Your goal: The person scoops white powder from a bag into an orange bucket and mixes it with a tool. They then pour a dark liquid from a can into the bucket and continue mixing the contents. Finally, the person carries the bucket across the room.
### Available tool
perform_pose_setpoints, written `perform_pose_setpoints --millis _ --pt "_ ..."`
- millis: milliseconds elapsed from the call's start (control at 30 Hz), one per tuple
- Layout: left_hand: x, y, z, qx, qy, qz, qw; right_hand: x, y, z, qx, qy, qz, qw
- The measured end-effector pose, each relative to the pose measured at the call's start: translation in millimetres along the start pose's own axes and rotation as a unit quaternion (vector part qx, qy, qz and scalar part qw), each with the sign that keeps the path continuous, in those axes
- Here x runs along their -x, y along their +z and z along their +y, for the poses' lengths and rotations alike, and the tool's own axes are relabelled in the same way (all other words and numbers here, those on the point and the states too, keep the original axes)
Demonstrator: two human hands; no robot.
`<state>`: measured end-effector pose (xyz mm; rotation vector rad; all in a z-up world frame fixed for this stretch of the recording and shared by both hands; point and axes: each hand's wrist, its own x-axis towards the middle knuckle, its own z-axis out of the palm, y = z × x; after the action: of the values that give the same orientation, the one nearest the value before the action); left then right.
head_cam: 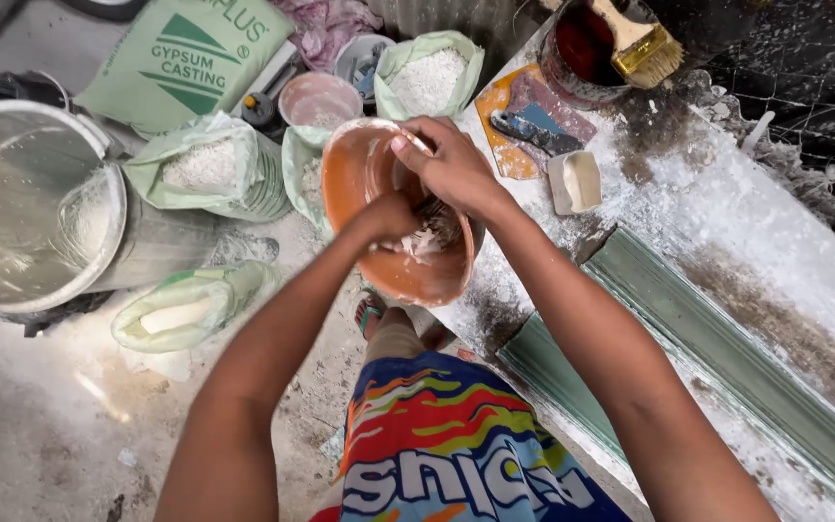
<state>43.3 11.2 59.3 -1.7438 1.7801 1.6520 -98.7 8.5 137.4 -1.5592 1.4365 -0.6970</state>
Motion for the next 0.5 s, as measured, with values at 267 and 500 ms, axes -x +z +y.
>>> perform_pose_setpoints --millis 267,500 --pt "-13 -28 -14 -0.416 0.187 0.284 0.843 -28 -1 34 -0.046 -0.023 -0.003 0.999" --pt "-55 -6 -35 -0.449 0.256 0.225 0.826 -33 -4 25 -0.100 -0.015 -0.050 0.994"
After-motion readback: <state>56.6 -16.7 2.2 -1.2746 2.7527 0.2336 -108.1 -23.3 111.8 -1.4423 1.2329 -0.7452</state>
